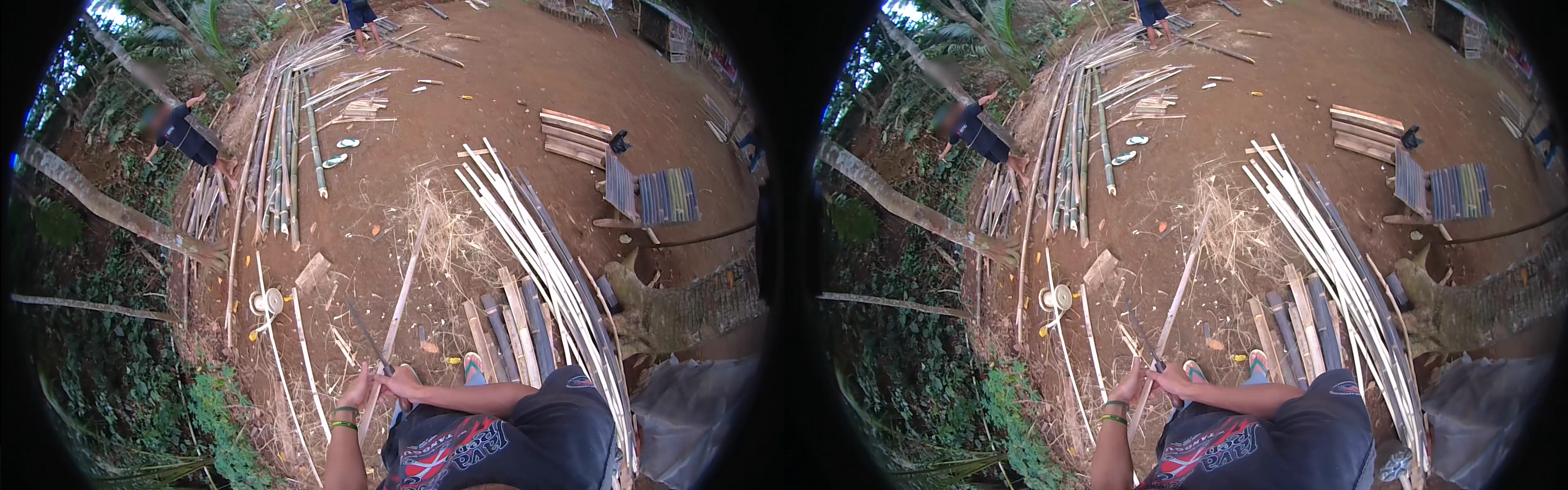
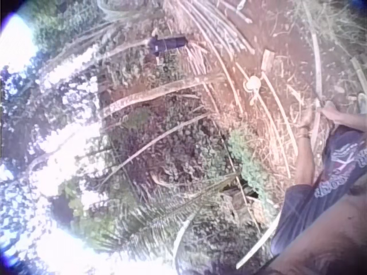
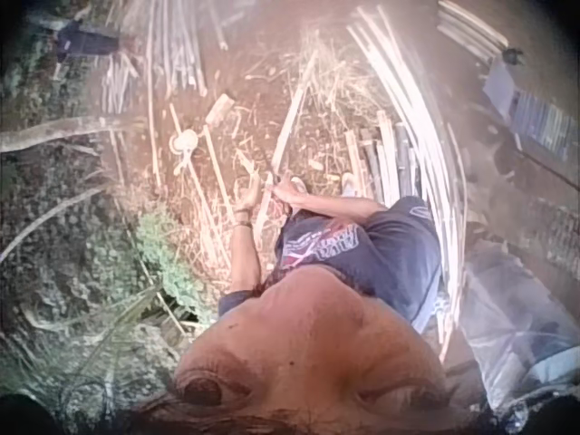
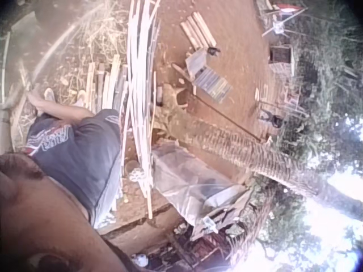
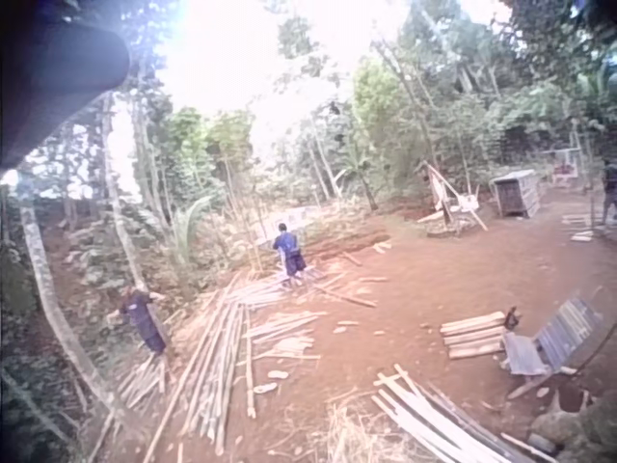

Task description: The person uses a machete to shave and smooth a long bamboo pole held in their left hand. They repeatedly strike the bamboo to remove the outer layer and create a flat surface. Other people are visible in the background working with similar materials.

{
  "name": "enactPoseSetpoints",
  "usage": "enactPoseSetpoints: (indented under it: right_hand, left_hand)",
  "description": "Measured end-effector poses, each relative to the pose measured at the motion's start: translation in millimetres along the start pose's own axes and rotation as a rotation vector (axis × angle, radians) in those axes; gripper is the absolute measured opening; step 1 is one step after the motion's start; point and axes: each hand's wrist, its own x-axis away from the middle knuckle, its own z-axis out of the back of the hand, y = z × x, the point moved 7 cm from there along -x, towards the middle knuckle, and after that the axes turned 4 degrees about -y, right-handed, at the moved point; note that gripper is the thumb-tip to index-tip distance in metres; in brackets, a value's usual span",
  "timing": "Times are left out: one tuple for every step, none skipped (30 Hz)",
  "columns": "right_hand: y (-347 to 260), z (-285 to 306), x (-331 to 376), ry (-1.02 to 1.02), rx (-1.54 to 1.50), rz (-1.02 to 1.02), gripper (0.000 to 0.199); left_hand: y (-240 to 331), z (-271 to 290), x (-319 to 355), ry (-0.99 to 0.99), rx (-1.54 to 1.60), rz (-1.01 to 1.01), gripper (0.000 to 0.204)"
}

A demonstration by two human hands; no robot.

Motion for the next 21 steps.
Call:
enactPoseSetpoints:
  right_hand:
    - [-4.2, 8.5, -1.9, -0.029, 0.123, 0.022, 0.027]
    - [-4.8, 16.1, -4.8, -0.064, 0.248, 0.04, 0.029]
    - [-4.4, 26.0, -9.2, -0.093, 0.371, 0.06, 0.031]
    - [-6.4, 37.2, -12.5, -0.086, 0.439, 0.116, 0.033]
    - [-4.6, 51.5, -18.4, -0.076, 0.502, 0.167, 0.036]
    - [4.9, 73.6, -33.6, 0.021, 0.694, 0.257, 0.035]
    - [14.5, 94.5, -46.4, 0.115, 0.887, 0.347, 0.035]
    - [13.1, 102.3, -38.5, 0.075, 0.914, 0.295, 0.034]
    - [-0.5, 112.0, -26.5, 0.05, 0.936, 0.247, 0.033]
    - [-4.8, 119.1, -17.9, 0.037, 0.998, 0.228, 0.029]
    - [-9.7, 125.2, -12.0, 0.032, 1.065, 0.219, 0.026]
    - [-15.3, 125.3, -4.6, 0.013, 1.117, 0.288, 0.025]
    - [-20.4, 124.6, 3.3, -0.004, 1.169, 0.357, 0.024]
    - [-25.5, 118.7, 11.2, -0.042, 1.222, 0.434, 0.024]
    - [-29.9, 116.6, 15.1, -0.088, 1.3, 0.451, 0.022]
    - [-37.9, 117.3, 16.4, -0.134, 1.378, 0.468, 0.02]
    - [-45.5, 120.1, 15.1, -0.181, 1.453, 0.492, 0.018]
    - [-44.6, 141.6, -0.1, -0.117, 1.532, 0.497, 0.016]
    - [-39.2, 171.4, -20.2, -0.054, 1.611, 0.501, 0.015]
    - [-40.6, 215.6, -38.6, 0.033, 1.504, 0.353, 0.014]
    - [-55.7, 249.5, -43.9, 0.24, 1.446, 0.233, 0.015]
  left_hand:
    - [-3.2, 2.6, -5.9, 0.075, -0.105, -0.026, 0.076]
    - [-10.5, 9.0, -12.3, 0.153, -0.205, -0.051, 0.073]
    - [-13.5, 9.6, -16.5, 0.225, -0.31, -0.074, 0.07]
    - [-18.7, 14.1, -17.8, 0.398, -0.379, -0.084, 0.06]
    - [-6.9, 4.7, -13.0, 0.473, -0.524, -0.134, 0.058]
    - [7.7, -8.9, 2.5, 0.549, -0.669, -0.166, 0.056]
    - [18.0, -17.1, 14.8, 0.62, -0.815, -0.197, 0.055]
    - [6.1, -9.0, 19.9, 0.69, -0.855, -0.293, 0.053]
    - [-0.5, -3.5, 22.3, 0.751, -0.908, -0.4, 0.052]
    - [-1.7, -0.1, 27.4, 0.78, -0.959, -0.365, 0.049]
    - [-4.1, -2.6, 35.6, 0.774, -0.941, -0.344, 0.05]
    - [-1.6, -8.7, 47.1, 0.766, -0.921, -0.326, 0.051]
    - [1.4, -14.2, 57.5, 0.758, -0.9, -0.31, 0.052]
    - [-8.3, -14.6, 73.2, 0.762, -0.85, -0.299, 0.05]
    - [-15.9, -17.2, 88.8, 0.751, -0.782, -0.263, 0.049]
    - [-21.9, -21.7, 105.8, 0.74, -0.715, -0.228, 0.047]
    - [-29.9, -24.4, 121.9, 0.733, -0.65, -0.195, 0.046]
    - [-36.4, -24.0, 135.2, 0.758, -0.7, -0.228, 0.044]
    - [-49.1, -22.5, 150.0, 0.783, -0.748, -0.259, 0.043]
    - [-59.3, -21.8, 163.5, 0.805, -0.797, -0.292, 0.041]
    - [-73.3, -24.4, 178.1, 0.82, -0.783, -0.266, 0.041]
